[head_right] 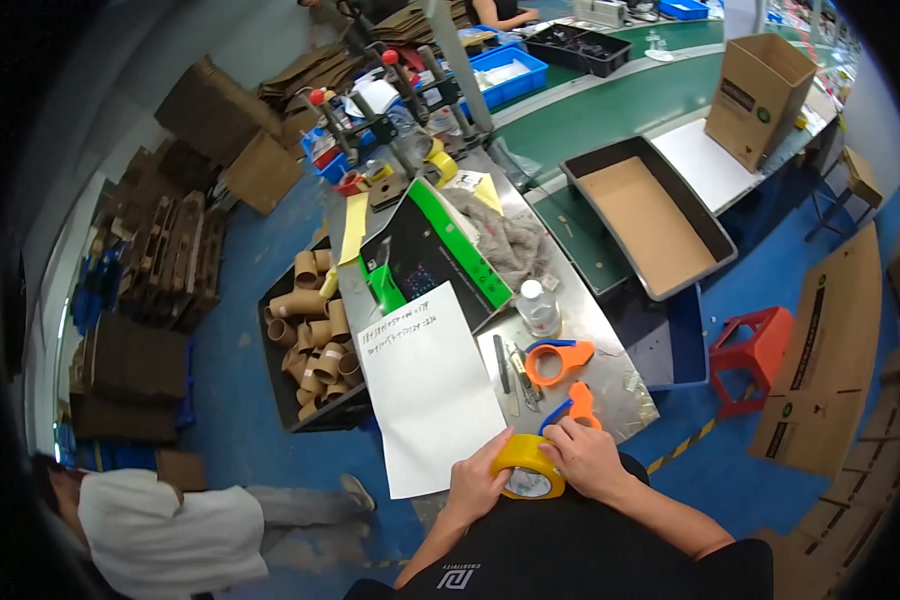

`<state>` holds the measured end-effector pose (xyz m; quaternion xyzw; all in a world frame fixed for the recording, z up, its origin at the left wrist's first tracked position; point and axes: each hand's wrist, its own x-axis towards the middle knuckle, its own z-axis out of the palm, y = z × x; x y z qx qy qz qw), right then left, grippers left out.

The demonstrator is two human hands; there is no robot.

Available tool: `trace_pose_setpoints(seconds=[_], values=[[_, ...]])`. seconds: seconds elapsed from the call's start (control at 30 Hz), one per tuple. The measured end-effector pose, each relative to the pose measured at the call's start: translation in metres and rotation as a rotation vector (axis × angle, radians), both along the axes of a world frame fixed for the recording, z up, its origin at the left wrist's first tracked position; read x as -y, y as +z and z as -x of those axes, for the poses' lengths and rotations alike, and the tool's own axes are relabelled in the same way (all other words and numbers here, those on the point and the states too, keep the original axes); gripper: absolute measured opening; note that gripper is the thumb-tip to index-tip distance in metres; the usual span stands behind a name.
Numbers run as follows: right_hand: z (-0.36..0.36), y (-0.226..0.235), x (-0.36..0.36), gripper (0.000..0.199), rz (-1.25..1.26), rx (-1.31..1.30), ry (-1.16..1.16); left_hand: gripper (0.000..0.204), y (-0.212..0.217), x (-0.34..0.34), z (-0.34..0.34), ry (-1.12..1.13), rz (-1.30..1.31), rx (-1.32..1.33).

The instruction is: Assembling cardboard boxes and sealing them with packing tape.

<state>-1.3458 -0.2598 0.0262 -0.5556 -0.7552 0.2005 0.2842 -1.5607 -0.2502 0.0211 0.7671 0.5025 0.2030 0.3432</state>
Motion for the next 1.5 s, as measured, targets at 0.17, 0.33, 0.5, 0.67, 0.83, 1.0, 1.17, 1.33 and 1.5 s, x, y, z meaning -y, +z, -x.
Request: trace_pose_setpoints(seconds=[0.17, 0.33, 0.5, 0.67, 0.83, 1.0, 1.17, 1.33, 1.5], values=[[0.003, -0.001, -0.003, 0.016, -0.03, 0.03, 0.025, 0.06, 0.008, 0.002, 0.001, 0.049, 0.051, 0.032], [0.002, 0.003, -0.003, 0.017, -0.068, 0.11, 0.034, 0.06, 0.005, 0.005, 0.003, 0.04, 0.029, 0.043], [0.001, 0.003, -0.001, 0.018, -0.049, 0.129, 0.059, 0.059, 0.004, 0.007, 0.002, 0.043, 0.027, 0.014], [-0.018, 0.017, -0.02, 0.019, 0.286, -0.105, 0.176, 0.058, 0.006, -0.004, 0.001, 0.013, 0.031, 0.04], [-0.046, 0.03, -0.044, 0.021, 0.464, -0.167, 0.38, 0.06, -0.006, -0.016, 0.003, -0.064, -0.028, 0.046], [-0.055, 0.026, -0.053, 0.021, 0.531, -0.118, 0.485, 0.063, 0.005, -0.019, -0.004, -0.099, 0.044, 0.01], [-0.047, 0.03, -0.055, 0.022, 0.41, 0.132, 0.563, 0.065, 0.002, -0.014, 0.0, -0.089, 0.057, -0.013], [-0.038, 0.037, -0.041, 0.021, 0.286, 0.277, 0.617, 0.065, 0.008, -0.002, 0.002, -0.103, 0.076, -0.004], [-0.044, 0.032, -0.047, 0.023, 0.259, 0.335, 0.611, 0.064, -0.001, -0.014, -0.002, -0.116, 0.061, -0.02]])
